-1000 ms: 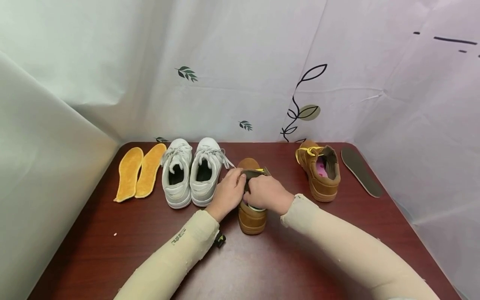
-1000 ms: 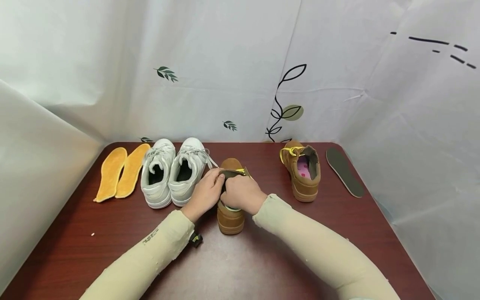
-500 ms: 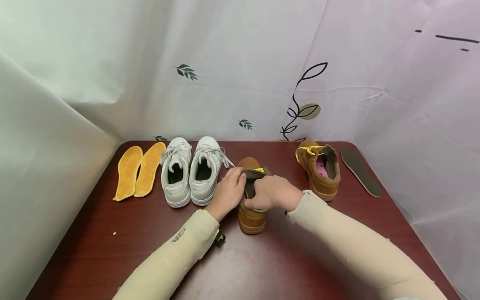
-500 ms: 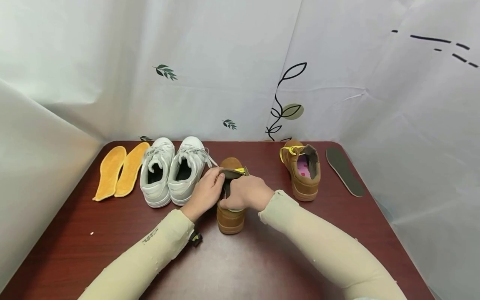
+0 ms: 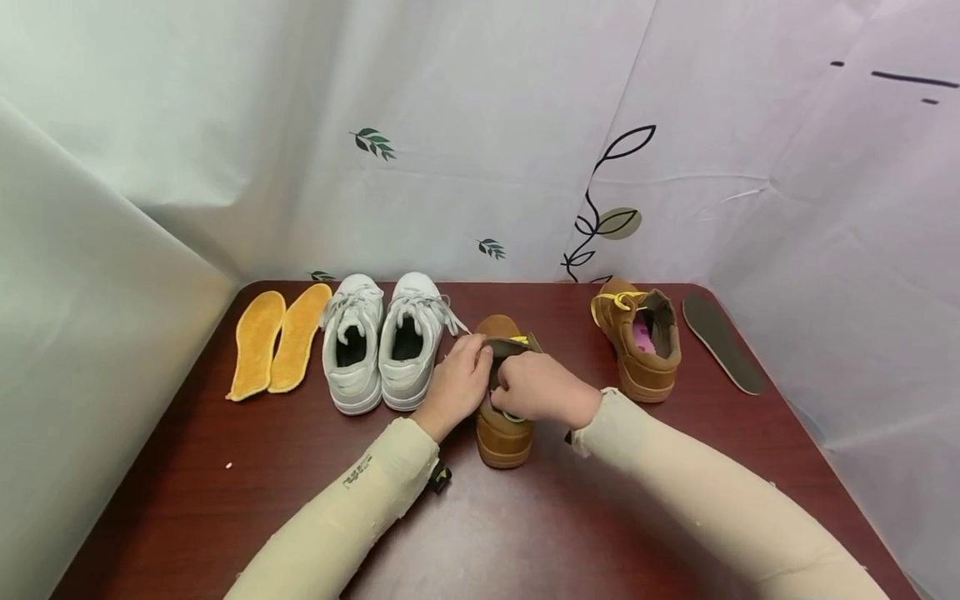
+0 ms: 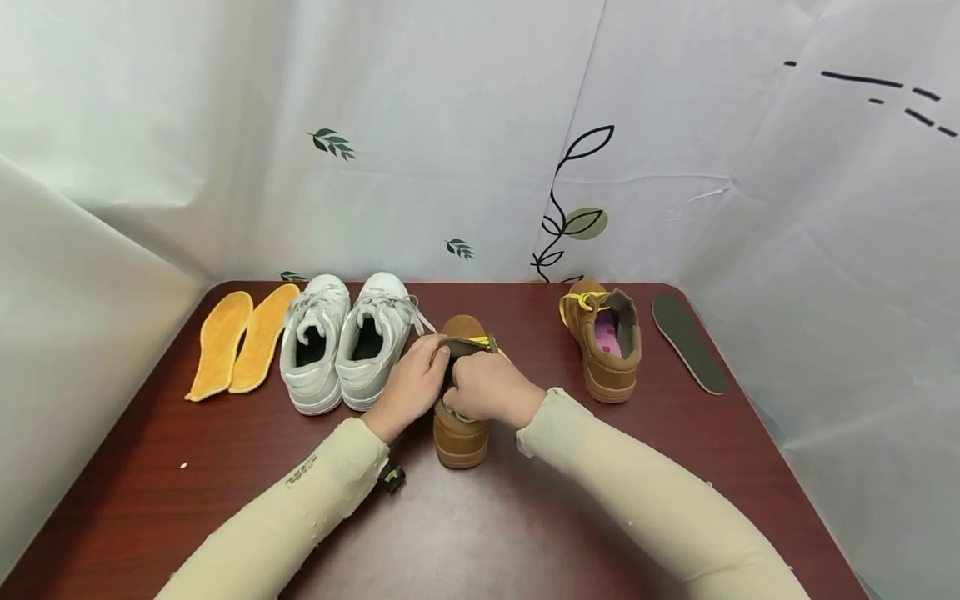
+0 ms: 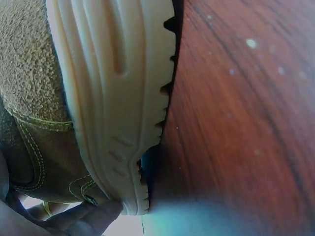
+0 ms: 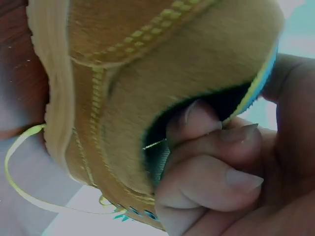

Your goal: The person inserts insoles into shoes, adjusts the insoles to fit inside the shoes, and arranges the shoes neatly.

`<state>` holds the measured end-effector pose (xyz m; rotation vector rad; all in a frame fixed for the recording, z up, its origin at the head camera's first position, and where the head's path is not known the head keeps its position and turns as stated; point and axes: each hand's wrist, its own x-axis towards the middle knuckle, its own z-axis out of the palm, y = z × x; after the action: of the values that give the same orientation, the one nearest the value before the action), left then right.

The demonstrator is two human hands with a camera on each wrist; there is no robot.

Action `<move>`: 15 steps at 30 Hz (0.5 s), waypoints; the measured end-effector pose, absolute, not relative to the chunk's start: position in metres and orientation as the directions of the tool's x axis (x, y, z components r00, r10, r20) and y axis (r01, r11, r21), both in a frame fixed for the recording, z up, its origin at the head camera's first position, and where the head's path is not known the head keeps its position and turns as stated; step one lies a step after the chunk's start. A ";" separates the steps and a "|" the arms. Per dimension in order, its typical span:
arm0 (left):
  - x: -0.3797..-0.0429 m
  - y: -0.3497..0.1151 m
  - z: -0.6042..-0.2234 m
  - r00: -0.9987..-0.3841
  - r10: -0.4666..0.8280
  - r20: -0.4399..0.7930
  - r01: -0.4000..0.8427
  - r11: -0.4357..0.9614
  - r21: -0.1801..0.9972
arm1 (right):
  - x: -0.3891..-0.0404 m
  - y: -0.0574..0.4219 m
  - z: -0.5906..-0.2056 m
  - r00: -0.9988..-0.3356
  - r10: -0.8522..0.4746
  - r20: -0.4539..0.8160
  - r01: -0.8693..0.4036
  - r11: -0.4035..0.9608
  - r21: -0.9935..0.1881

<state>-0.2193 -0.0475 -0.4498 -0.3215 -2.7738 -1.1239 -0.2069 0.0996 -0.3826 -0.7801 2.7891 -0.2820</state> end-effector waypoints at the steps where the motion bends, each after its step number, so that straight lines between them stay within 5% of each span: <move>1: -0.219 -0.048 -0.449 -0.969 0.146 0.199 0.243 0.700 0.672 | -0.207 0.099 -0.384 -0.834 -0.525 -0.166 -0.482 0.842 -0.242; 10: -0.218 -0.049 -0.449 -0.962 0.142 0.231 0.263 0.694 0.670 | -0.203 0.096 -0.395 -0.808 -0.582 -0.087 -0.563 0.807 -0.176; 15: -0.217 -0.049 -0.449 -0.965 0.145 0.218 0.256 0.692 0.675 | -0.200 0.102 -0.392 -0.775 -0.614 -0.150 -0.585 0.787 -0.195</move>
<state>-0.2174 -0.0488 -0.4493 -0.3283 -2.7518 -1.1315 -0.1999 0.1023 -0.3924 -0.9412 2.7724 -0.2022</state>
